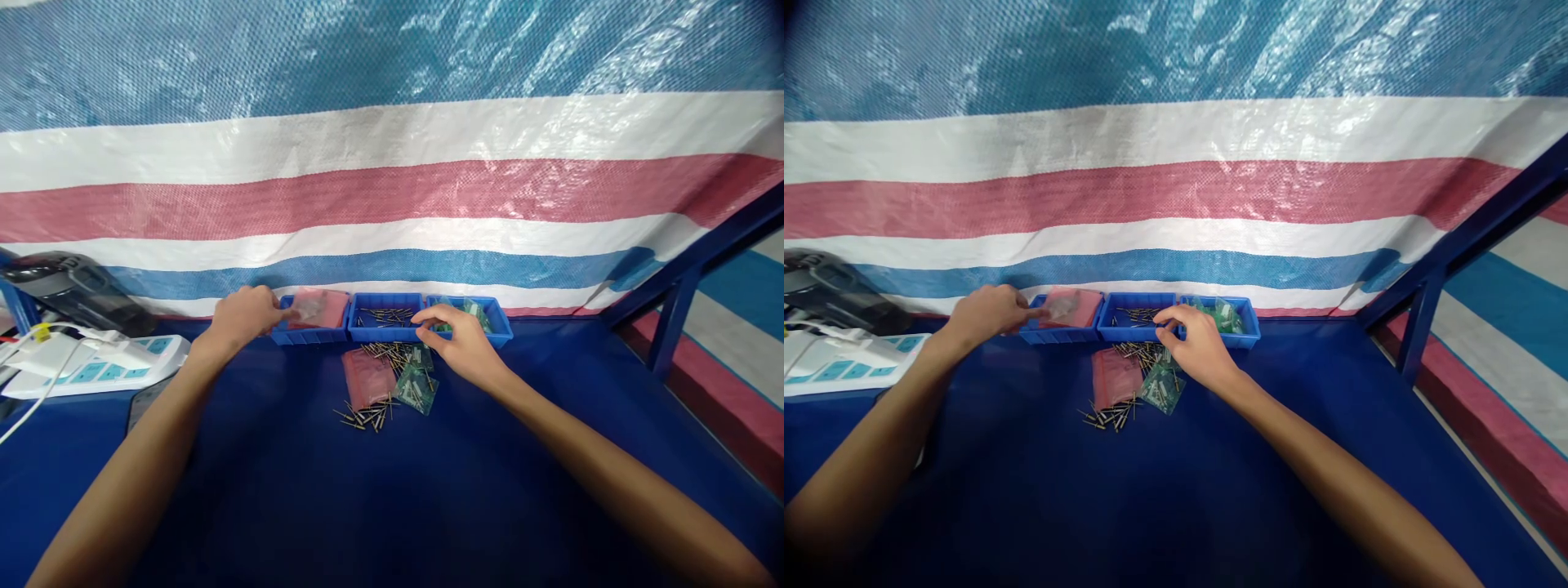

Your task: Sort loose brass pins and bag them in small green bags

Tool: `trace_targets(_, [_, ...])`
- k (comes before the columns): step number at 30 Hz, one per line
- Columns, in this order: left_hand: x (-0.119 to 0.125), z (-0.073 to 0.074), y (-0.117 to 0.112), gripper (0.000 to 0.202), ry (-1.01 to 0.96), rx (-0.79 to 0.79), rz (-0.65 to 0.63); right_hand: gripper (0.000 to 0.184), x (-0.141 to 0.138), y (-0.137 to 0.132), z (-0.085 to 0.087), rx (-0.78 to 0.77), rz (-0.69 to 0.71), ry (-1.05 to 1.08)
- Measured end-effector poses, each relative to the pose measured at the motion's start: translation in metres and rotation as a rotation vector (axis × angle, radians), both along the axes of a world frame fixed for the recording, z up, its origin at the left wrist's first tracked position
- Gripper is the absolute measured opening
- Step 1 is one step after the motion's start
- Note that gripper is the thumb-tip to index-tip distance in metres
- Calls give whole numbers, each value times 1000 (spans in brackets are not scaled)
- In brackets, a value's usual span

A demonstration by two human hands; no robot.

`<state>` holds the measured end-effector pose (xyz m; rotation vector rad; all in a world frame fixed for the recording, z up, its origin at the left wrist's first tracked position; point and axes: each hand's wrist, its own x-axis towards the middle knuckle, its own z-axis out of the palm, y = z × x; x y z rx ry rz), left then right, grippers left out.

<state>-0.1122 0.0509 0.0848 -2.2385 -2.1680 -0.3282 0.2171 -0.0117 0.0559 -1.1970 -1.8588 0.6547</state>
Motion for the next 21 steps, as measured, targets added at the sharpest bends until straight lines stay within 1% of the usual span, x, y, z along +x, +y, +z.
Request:
trace_targets(1, [3,2,-2,47,134,-12,89,17,0,0,-1,-1,3,-2])
trace_targets(2, [6,3,-4,48,203,-4,88,18,0,1,-1,-3,5,-4])
trace_targets(3, [11,4,-6,46,218,24,49,18,0,1,-1,-5,8,-8])
trace_targets(5, [19,2,-5,40,179,95,-124,18,0,1,-1,-5,11,-18])
trace_targets(7, [25,-5,-2,37,140,83,-326,17,0,1,-1,0,12,-34])
trace_targets(8, [27,-9,1,37,145,75,-365,16,0,1,-1,1,15,-49])
trace_targets(9, [28,-14,3,36,171,53,-377,16,0,1,-1,-2,20,-71])
trace_targets(10, [30,-18,4,36,206,30,-358,15,0,1,-1,-8,27,-102])
trace_targets(12, [33,-23,5,40,279,-1,-269,14,0,1,-4,-22,40,-184])
trace_targets(14, [37,-25,3,44,343,-17,-194,12,0,3,-8,-26,40,-284])
trace_targets(15, [38,-26,2,46,370,-20,-177,11,0,4,-11,-21,36,-339])
trace_targets(18, [43,-28,-2,45,420,-6,-177,10,0,6,-19,17,25,-490])
trace_targets(21, [45,-31,-3,44,423,8,-187,10,-2,6,-26,29,15,-605])
